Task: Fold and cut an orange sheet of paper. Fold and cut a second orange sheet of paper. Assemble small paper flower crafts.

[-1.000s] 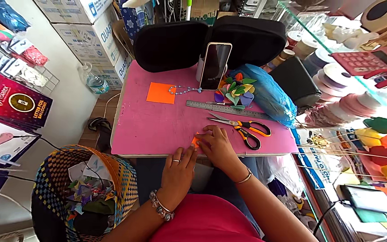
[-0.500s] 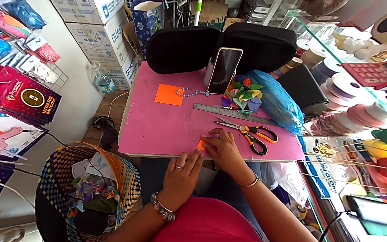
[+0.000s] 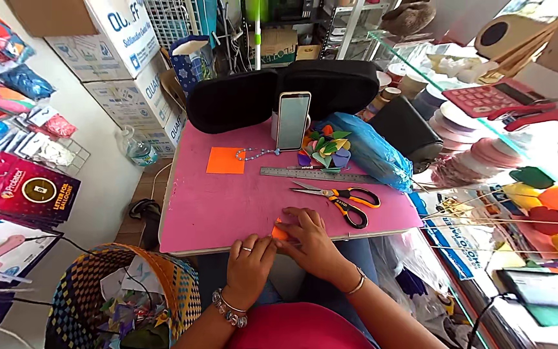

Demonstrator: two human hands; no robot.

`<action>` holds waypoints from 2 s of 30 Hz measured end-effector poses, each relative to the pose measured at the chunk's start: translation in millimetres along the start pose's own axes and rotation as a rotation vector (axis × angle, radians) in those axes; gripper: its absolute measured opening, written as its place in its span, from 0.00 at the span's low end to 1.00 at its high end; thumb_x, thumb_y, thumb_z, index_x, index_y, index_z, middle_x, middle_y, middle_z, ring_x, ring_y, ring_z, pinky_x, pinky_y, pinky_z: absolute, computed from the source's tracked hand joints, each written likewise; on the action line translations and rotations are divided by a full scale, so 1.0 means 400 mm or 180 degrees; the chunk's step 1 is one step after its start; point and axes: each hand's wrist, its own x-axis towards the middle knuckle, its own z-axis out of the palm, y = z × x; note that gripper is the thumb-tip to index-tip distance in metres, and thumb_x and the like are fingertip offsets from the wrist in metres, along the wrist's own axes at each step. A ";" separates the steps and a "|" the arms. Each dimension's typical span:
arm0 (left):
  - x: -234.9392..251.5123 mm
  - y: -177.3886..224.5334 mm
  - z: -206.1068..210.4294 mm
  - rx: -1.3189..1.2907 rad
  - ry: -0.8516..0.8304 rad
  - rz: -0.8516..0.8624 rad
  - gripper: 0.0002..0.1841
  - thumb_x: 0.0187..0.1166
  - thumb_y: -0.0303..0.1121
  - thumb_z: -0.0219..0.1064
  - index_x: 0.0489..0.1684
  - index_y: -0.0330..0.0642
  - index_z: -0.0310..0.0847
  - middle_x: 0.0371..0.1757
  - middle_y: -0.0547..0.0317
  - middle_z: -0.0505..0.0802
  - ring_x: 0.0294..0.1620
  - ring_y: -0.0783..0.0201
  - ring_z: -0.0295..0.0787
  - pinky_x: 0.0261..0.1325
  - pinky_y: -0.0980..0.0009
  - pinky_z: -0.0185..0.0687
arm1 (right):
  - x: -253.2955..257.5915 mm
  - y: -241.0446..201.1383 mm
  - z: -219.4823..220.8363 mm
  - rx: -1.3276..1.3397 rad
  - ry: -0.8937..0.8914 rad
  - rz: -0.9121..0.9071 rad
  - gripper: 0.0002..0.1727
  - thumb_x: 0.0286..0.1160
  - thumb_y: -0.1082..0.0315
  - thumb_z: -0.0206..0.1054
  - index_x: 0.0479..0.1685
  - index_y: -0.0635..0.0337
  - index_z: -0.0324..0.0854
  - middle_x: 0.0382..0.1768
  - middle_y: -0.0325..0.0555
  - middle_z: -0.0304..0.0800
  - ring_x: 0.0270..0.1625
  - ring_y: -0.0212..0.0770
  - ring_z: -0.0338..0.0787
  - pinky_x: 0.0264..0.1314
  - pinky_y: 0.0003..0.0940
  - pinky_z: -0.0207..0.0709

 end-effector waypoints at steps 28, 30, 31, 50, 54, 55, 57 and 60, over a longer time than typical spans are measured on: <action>0.119 0.033 -0.106 -0.4956 0.0034 -0.2095 0.09 0.75 0.28 0.75 0.50 0.39 0.91 0.49 0.65 0.95 0.46 0.75 0.91 0.53 0.77 0.90 | -0.037 -0.128 -0.126 0.4978 -0.0396 0.2472 0.08 0.80 0.72 0.63 0.34 0.60 0.85 0.30 0.45 0.93 0.31 0.31 0.92 0.37 0.23 0.86; 0.114 0.030 -0.099 -0.4934 0.0120 -0.1976 0.08 0.76 0.32 0.74 0.47 0.43 0.92 0.48 0.67 0.94 0.46 0.76 0.91 0.52 0.79 0.89 | -0.037 -0.131 -0.127 0.5099 -0.0480 0.2559 0.08 0.81 0.72 0.63 0.35 0.59 0.86 0.30 0.45 0.93 0.31 0.32 0.92 0.37 0.24 0.86; 0.112 0.027 -0.096 -0.4940 0.0138 -0.1906 0.08 0.76 0.34 0.74 0.47 0.44 0.92 0.47 0.67 0.94 0.47 0.77 0.90 0.51 0.79 0.88 | -0.038 -0.132 -0.128 0.5154 -0.0528 0.2593 0.09 0.81 0.72 0.62 0.34 0.59 0.86 0.29 0.45 0.93 0.31 0.32 0.92 0.37 0.24 0.86; 0.114 -0.036 -0.100 -0.4980 -0.0026 -0.0853 0.05 0.77 0.38 0.74 0.39 0.49 0.91 0.41 0.68 0.90 0.52 0.75 0.86 0.60 0.78 0.80 | -0.066 -0.119 -0.111 0.6039 -0.1448 0.2538 0.07 0.79 0.66 0.67 0.36 0.57 0.89 0.29 0.42 0.91 0.29 0.31 0.91 0.37 0.24 0.87; 0.112 -0.046 -0.098 -0.5090 -0.0120 -0.0705 0.06 0.77 0.40 0.74 0.37 0.50 0.89 0.41 0.69 0.90 0.55 0.73 0.85 0.65 0.75 0.78 | -0.067 -0.126 -0.115 0.6123 -0.1516 0.2543 0.07 0.79 0.67 0.67 0.35 0.56 0.88 0.28 0.41 0.91 0.30 0.31 0.91 0.38 0.24 0.87; 0.111 -0.049 -0.097 -0.5214 -0.0156 -0.0746 0.06 0.77 0.40 0.74 0.38 0.50 0.89 0.42 0.69 0.90 0.56 0.73 0.86 0.65 0.75 0.79 | -0.068 -0.130 -0.118 0.6092 -0.1442 0.2528 0.07 0.79 0.67 0.67 0.35 0.57 0.88 0.29 0.42 0.91 0.30 0.31 0.91 0.38 0.24 0.87; 0.108 -0.055 -0.100 -0.5450 -0.0228 -0.1026 0.06 0.78 0.42 0.73 0.41 0.53 0.90 0.43 0.72 0.91 0.54 0.75 0.87 0.62 0.77 0.81 | -0.069 -0.142 -0.125 0.5751 -0.1016 0.2405 0.06 0.78 0.70 0.68 0.36 0.58 0.89 0.29 0.44 0.93 0.30 0.31 0.92 0.38 0.24 0.87; 0.105 -0.063 -0.118 -0.5250 -0.0497 -0.1757 0.17 0.81 0.52 0.65 0.52 0.51 0.90 0.44 0.73 0.94 0.42 0.80 0.88 0.43 0.82 0.83 | -0.075 -0.150 -0.125 0.4670 -0.0189 0.1849 0.02 0.75 0.73 0.72 0.37 0.59 0.89 0.31 0.43 0.95 0.33 0.30 0.93 0.41 0.24 0.88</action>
